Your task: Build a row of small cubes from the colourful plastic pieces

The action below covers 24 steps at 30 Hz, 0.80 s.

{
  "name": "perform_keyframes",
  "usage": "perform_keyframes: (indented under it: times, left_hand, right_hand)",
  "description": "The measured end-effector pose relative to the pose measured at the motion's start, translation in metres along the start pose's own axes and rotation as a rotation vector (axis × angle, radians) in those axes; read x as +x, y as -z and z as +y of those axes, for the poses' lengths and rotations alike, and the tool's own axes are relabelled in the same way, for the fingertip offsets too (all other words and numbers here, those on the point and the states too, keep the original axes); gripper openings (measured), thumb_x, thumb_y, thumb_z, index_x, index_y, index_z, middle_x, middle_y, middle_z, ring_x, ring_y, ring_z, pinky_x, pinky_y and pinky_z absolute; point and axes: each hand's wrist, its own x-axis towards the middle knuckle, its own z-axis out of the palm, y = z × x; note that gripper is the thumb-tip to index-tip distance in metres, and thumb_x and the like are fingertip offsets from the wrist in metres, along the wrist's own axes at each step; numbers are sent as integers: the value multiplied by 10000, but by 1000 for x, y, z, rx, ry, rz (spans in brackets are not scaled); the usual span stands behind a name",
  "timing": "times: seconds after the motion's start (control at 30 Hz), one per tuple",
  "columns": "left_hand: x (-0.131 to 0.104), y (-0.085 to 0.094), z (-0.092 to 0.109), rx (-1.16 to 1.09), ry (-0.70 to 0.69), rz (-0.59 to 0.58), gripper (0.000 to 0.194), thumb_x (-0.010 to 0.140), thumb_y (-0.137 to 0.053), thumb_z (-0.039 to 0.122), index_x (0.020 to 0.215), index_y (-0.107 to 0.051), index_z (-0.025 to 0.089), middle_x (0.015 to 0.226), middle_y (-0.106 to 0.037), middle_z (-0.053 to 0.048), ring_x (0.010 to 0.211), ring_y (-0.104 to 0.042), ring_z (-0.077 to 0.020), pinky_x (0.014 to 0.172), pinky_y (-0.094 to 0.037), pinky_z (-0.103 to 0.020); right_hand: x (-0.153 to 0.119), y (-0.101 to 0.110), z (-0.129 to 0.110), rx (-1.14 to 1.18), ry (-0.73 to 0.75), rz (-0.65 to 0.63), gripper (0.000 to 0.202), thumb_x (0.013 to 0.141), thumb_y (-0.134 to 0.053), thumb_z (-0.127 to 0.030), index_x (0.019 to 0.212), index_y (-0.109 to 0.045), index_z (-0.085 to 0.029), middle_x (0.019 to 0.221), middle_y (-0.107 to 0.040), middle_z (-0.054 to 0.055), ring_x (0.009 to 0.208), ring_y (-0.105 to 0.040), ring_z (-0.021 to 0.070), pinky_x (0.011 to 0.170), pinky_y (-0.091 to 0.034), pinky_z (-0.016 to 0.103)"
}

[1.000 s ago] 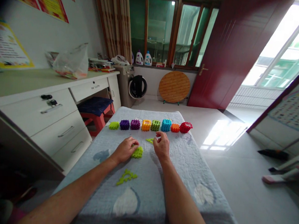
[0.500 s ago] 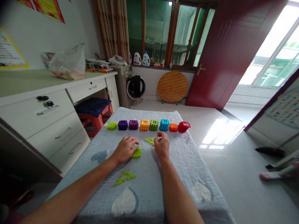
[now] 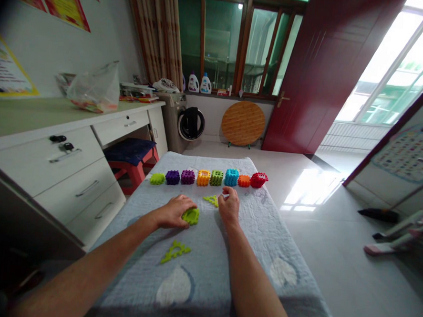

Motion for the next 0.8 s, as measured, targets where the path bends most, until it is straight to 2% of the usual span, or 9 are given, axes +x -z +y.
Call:
perform_keyframes:
  times: [0.2,0.47,0.67,0.8]
  left_hand:
    - [3,4,1,20,3,-59,730,538,-701,447,1209,-548,205,1159,-572,-79,1078,-471,-294,925,-389,-363]
    - [7,10,8,141,11,-58,485,586,-632,403,1039,-637,232,1042,-627,-84,1007,-521,-302,845,-419,-407]
    - [9,9,12,197,1,-18,431,553,-649,414,936,-658,218,933,-662,-90,929,-560,-290,818,-411,-404]
    - [6,9,14,173,-16,44,441,528,-671,443,904,-655,212,904,-666,-79,907,-563,-281,820,-400,-391]
  right_hand:
    - [0,2,-3,-7,-12,-4,317,641,-476,-212,922,-604,-143,845,-618,52,597,-503,125,635,-431,266]
    - [0,1,-1,-50,4,-8,305,653,-468,-206,921,-602,-150,825,-611,45,622,-509,136,668,-430,278]
    - [-5,-4,1,-209,147,-154,248,652,-482,-179,858,-619,-169,827,-626,61,775,-534,185,768,-407,320]
    - [-6,-6,3,-229,146,-193,244,647,-484,-172,845,-626,-174,853,-634,66,786,-540,188,762,-414,319]
